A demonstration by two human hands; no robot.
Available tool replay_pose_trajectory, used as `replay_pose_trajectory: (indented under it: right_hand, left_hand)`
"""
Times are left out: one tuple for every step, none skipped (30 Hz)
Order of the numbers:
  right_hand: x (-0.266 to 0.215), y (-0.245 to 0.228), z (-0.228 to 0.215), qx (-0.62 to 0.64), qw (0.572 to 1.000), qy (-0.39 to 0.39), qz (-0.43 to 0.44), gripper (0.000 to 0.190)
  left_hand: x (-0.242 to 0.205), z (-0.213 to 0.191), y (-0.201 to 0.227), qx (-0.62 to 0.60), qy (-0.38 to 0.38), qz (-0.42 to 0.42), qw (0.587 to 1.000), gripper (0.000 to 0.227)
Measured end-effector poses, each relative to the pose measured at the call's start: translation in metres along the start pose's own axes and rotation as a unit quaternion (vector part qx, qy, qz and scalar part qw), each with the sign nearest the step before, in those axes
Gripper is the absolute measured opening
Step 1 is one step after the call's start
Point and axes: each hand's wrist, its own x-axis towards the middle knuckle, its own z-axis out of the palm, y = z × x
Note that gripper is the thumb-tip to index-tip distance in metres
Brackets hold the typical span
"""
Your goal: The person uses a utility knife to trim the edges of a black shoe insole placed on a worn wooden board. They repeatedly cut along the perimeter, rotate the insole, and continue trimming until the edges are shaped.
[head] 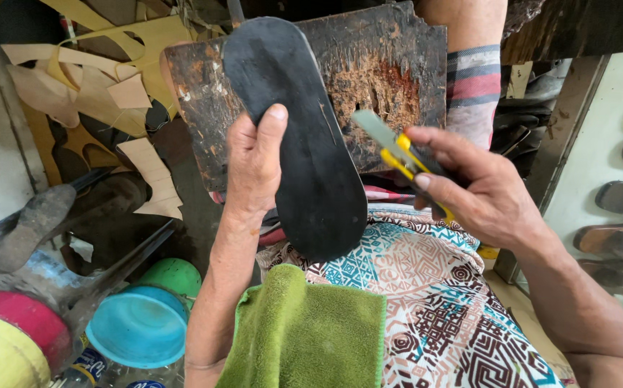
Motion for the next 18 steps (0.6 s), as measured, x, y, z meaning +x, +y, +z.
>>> replay_pose_trajectory:
  right_hand:
    - [0.003,0.000,0.003,0.000,1.000,0.001,0.000,0.053]
    - [0.006,0.000,0.005,0.014,1.000,0.000,0.009,0.055]
    - [0.010,0.000,0.007,0.029,0.999,-0.002,0.017,0.058]
    - [0.010,0.005,0.010,0.029,0.999,-0.001,0.016,0.058]
    - [0.010,0.010,0.013,0.049,0.999,0.000,0.012,0.056]
    - [0.010,0.015,0.016,0.069,0.998,0.001,0.009,0.055]
    - [0.012,0.015,0.018,0.069,0.998,0.000,0.010,0.055]
    - [0.015,0.016,0.019,0.057,0.998,0.017,-0.009,0.063]
    - [0.017,0.016,0.020,0.045,0.998,0.039,-0.027,0.070]
    - [0.022,0.013,0.023,0.045,0.998,0.041,-0.026,0.070]
    - [0.028,0.009,0.026,0.102,0.993,0.052,-0.001,0.082]
    - [0.033,0.006,0.028,0.160,0.985,0.063,0.023,0.093]
    - [0.043,0.006,0.031,0.160,0.985,0.064,0.023,0.093]
    - [0.053,0.007,0.033,0.150,0.986,0.073,-0.032,0.091]
    - [0.062,0.008,0.036,0.140,0.983,0.080,-0.086,0.090]
    - [0.067,0.008,0.039,0.141,0.983,0.082,-0.086,0.090]
    - [0.073,0.009,0.042,0.240,0.965,0.048,-0.097,0.090]
    - [0.079,0.009,0.045,0.337,0.935,0.013,-0.107,0.090]
  left_hand:
    - [0.002,-0.002,-0.005,0.000,-0.001,0.000,1.000,0.024]
    - [0.005,-0.003,-0.010,0.001,0.029,-0.006,1.000,0.025]
    - [0.008,-0.005,-0.014,0.004,0.059,-0.011,0.998,0.036]
    - [0.010,-0.006,-0.014,0.004,0.059,-0.010,0.998,0.036]
    - [0.011,-0.008,-0.014,-0.002,0.059,-0.014,0.998,0.030]
    - [0.011,-0.010,-0.014,-0.008,0.058,-0.019,0.998,0.024]
    - [0.009,-0.010,-0.012,-0.007,0.059,-0.020,0.998,0.024]
    - [0.007,-0.010,-0.010,-0.008,0.047,-0.022,0.999,0.023]
    - [0.006,-0.008,-0.008,-0.009,0.030,-0.023,0.999,0.022]
    - [0.004,-0.007,-0.008,-0.009,0.028,-0.024,0.999,0.022]
    - [0.002,-0.005,-0.007,-0.003,0.000,-0.014,1.000,0.022]
    - [0.000,-0.004,-0.006,0.002,-0.028,-0.004,1.000,0.022]
    - [-0.001,-0.001,-0.003,0.002,-0.030,-0.003,1.000,0.022]
    - [-0.002,0.003,-0.001,0.000,-0.062,0.012,0.998,0.025]
    - [-0.004,0.005,0.002,-0.002,-0.094,0.025,0.995,0.028]
    - [-0.005,0.006,0.003,-0.001,-0.095,0.025,0.995,0.028]
    - [-0.006,0.008,0.004,-0.010,-0.093,0.010,0.996,0.028]
    - [-0.006,0.008,0.006,-0.019,-0.092,-0.004,0.996,0.028]
